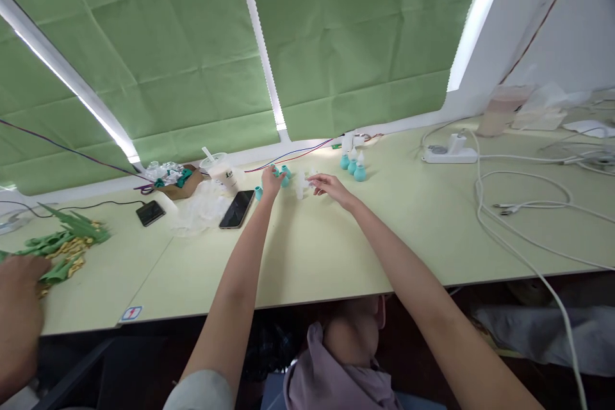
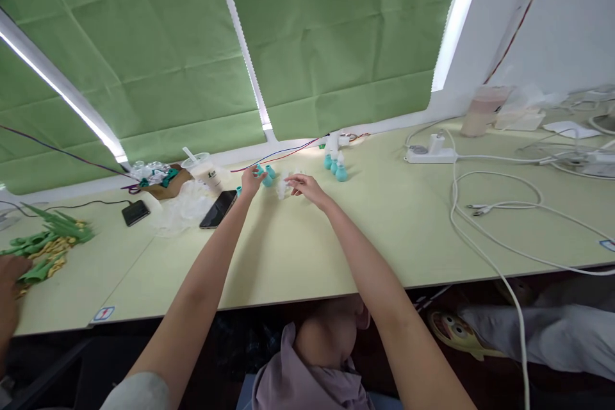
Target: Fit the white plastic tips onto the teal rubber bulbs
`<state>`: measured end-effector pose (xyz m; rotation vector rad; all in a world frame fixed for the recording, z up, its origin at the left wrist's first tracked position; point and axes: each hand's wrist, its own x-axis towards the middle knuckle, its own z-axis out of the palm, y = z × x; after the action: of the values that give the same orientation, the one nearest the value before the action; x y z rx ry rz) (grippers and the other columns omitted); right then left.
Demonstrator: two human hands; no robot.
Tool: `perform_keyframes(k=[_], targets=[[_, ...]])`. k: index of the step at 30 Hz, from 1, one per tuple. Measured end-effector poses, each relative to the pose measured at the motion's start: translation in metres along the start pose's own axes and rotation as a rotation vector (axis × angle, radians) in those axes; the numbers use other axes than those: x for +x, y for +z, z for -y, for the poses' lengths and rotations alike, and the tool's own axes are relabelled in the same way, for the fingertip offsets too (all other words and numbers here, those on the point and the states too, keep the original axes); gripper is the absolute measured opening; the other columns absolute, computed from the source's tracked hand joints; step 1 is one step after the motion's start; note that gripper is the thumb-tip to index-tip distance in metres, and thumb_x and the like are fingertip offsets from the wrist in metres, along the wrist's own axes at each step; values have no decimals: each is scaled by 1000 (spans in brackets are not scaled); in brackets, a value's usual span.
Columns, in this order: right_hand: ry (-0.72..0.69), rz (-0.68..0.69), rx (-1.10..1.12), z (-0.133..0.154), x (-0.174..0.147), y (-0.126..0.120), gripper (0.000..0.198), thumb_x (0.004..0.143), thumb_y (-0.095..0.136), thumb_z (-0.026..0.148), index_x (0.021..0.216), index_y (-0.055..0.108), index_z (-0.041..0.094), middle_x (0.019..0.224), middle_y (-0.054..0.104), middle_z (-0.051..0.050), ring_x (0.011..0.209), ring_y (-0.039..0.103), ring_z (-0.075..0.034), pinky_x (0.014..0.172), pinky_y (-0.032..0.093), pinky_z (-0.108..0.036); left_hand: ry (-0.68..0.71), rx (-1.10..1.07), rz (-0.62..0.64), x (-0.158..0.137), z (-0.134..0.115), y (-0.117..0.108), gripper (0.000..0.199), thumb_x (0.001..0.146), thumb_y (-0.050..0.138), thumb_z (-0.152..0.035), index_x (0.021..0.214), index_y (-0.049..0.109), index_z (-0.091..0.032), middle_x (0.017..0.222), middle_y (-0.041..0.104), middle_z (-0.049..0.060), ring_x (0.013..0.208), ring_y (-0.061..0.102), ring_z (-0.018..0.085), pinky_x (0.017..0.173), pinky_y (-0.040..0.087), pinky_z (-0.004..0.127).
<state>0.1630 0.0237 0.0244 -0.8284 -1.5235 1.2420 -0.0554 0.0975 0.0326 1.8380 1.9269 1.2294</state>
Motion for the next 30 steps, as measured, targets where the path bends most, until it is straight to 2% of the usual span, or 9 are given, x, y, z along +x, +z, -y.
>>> perform_keyframes(k=[4, 8, 12, 16, 18, 21, 24, 27, 30], targets=[[28, -28, -1, -1, 0, -2, 30, 70, 65, 41, 91, 68, 20, 83, 65, -2, 63, 58, -9, 64, 48, -23, 15, 187, 13, 5, 4, 10, 30, 70, 68, -25, 96, 57, -12, 106, 59, 15, 109, 51, 29, 94, 37, 41], [-7, -34, 43, 2, 1, -3, 30, 68, 68, 39, 90, 68, 19, 76, 64, -1, 62, 58, -10, 68, 49, -26, 81, 160, -16, -8, 10, 20, 24, 70, 64, -19, 92, 55, -16, 106, 59, 13, 111, 49, 29, 92, 38, 41], [-20, -42, 61, 3, 2, -4, 29, 68, 68, 39, 89, 67, 19, 77, 64, -1, 65, 60, -11, 72, 50, -28, 125, -99, -120, -16, 6, 11, 19, 76, 56, -19, 94, 50, -21, 104, 63, 6, 101, 56, 21, 91, 41, 37], [-51, -47, 98, 1, 2, -5, 35, 67, 68, 38, 98, 64, 21, 82, 64, -1, 68, 61, -11, 74, 50, -29, 251, -420, -211, -27, -13, -15, 21, 80, 51, -24, 100, 46, -21, 112, 59, 7, 100, 57, 15, 85, 45, 29], [-49, -48, 103, 0, 1, -4, 38, 67, 69, 38, 100, 63, 22, 82, 64, -1, 69, 62, -11, 75, 50, -30, 274, -485, -212, -41, -24, -24, 24, 83, 50, -29, 106, 46, -22, 108, 59, 6, 94, 58, 13, 83, 45, 27], [-24, -55, 83, -2, -1, -3, 38, 65, 70, 41, 96, 65, 21, 85, 65, -2, 70, 61, -12, 78, 50, -32, 246, -464, -162, -68, -36, -23, 27, 86, 47, -34, 111, 49, -24, 102, 59, 4, 90, 56, 13, 81, 45, 27], [-21, -55, 63, -2, -3, -2, 37, 65, 69, 45, 91, 66, 19, 91, 66, -4, 72, 61, -12, 81, 50, -33, 248, -399, -69, -90, -37, -11, 28, 85, 50, -34, 111, 53, -25, 110, 58, 5, 100, 54, 16, 88, 42, 31], [-68, -54, 36, -4, -3, -3, 38, 65, 69, 45, 92, 66, 19, 90, 66, -4, 75, 62, -13, 83, 49, -33, 284, -348, 79, -99, -32, 0, 31, 82, 56, -34, 111, 56, -22, 112, 59, 8, 104, 54, 20, 91, 41, 33], [-99, -85, -21, -8, -1, -5, 38, 62, 72, 41, 92, 65, 18, 85, 66, -3, 75, 62, -14, 82, 48, -33, 276, -283, 118, -101, -26, 3, 32, 80, 59, -35, 107, 57, -18, 105, 62, 9, 97, 57, 21, 86, 43, 34]])
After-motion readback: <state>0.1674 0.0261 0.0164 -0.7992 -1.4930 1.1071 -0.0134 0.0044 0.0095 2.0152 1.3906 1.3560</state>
